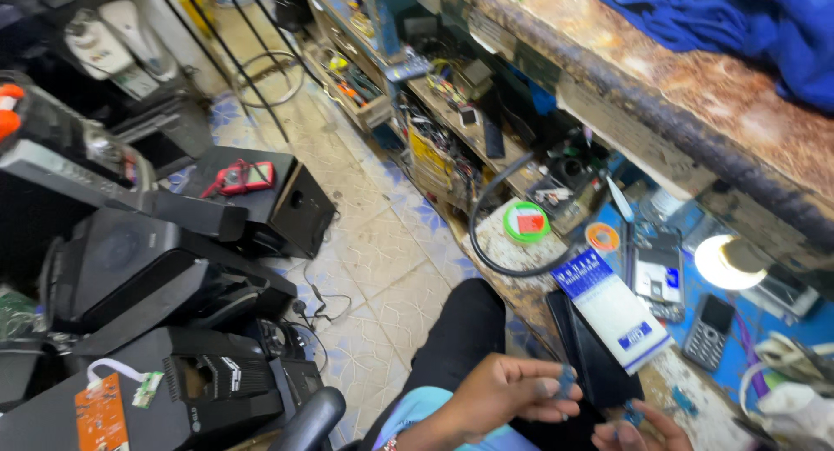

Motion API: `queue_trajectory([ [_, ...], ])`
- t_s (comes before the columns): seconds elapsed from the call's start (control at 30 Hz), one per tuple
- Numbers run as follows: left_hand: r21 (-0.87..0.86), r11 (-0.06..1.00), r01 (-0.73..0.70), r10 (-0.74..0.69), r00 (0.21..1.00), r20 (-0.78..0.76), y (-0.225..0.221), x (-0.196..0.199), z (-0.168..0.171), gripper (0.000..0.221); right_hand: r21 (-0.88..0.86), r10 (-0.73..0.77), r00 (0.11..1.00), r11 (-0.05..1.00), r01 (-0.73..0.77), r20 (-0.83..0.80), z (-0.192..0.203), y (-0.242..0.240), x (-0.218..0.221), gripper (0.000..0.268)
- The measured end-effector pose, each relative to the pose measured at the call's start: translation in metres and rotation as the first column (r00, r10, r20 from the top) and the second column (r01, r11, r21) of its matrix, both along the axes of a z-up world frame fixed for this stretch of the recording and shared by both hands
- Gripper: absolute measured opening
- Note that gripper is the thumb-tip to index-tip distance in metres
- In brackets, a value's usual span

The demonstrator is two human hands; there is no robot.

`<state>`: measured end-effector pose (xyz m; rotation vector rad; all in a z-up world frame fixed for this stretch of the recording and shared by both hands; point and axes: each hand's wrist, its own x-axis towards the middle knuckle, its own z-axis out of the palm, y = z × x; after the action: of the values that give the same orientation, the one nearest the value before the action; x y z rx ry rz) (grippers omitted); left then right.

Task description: The person pries the back cover off a smartphone, takes a replacement component out of its box, and compares two internal circuit boards.

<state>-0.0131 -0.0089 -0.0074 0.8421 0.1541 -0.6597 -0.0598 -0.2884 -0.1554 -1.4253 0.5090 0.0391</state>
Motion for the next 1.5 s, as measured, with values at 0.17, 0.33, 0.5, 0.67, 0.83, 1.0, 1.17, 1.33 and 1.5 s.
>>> queue_trajectory([
  [0.17, -0.009, 1.000, 0.019, -0.018, 0.991, 0.130, 0.005, -0.003, 0.004, 0.055, -0.230, 0.038, 0.979, 0.973, 0.008, 0.198, 0.135, 0.080, -0.013, 0.044],
  [0.33, 0.065, 0.996, 0.060, -0.070, 0.984, 0.165, 0.010, -0.001, 0.043, 0.057, -0.205, -0.018, 0.999, 0.979, 0.024, 0.027, 0.190, 0.106, -0.009, 0.043],
  [0.5, 0.062, 0.995, 0.078, -0.089, 0.977, 0.195, 0.012, -0.007, 0.041, 0.053, -0.191, -0.019, 0.994, 0.981, 0.039, 0.104, 0.195, 0.112, -0.014, 0.029],
  [0.67, 0.089, 0.992, 0.085, -0.100, 0.978, 0.183, 0.017, -0.005, 0.048, 0.053, -0.238, 0.051, 0.992, 0.971, -0.022, 0.118, 0.197, 0.109, -0.015, 0.030],
  [0.83, 0.111, 0.992, 0.063, -0.078, 0.988, 0.136, 0.015, -0.005, 0.052, 0.054, -0.303, 0.151, 0.963, 0.950, -0.079, 0.224, 0.205, 0.110, -0.013, 0.024],
  [1.0, 0.122, 0.992, 0.032, -0.049, 0.989, 0.143, 0.010, -0.006, 0.050, 0.054, -0.217, 0.041, 0.984, 0.976, -0.003, 0.173, 0.200, 0.111, -0.016, 0.028],
  [1.17, 0.154, 0.987, 0.038, -0.058, 0.990, 0.127, 0.010, -0.006, 0.054, 0.054, -0.201, 0.041, 0.982, 0.980, -0.004, 0.182, 0.196, 0.108, -0.017, 0.027],
  [1.33, 0.204, 0.977, 0.059, -0.085, 0.989, 0.120, 0.011, -0.004, 0.059, 0.055, -0.220, 0.024, 0.990, 0.975, 0.007, 0.140, 0.203, 0.111, -0.015, 0.028],
  [1.5, 0.179, 0.981, 0.075, -0.094, 0.990, 0.102, 0.012, -0.004, 0.059, 0.049, -0.293, 0.078, 0.969, 0.956, -0.006, 0.234, 0.202, 0.107, -0.015, 0.028],
])
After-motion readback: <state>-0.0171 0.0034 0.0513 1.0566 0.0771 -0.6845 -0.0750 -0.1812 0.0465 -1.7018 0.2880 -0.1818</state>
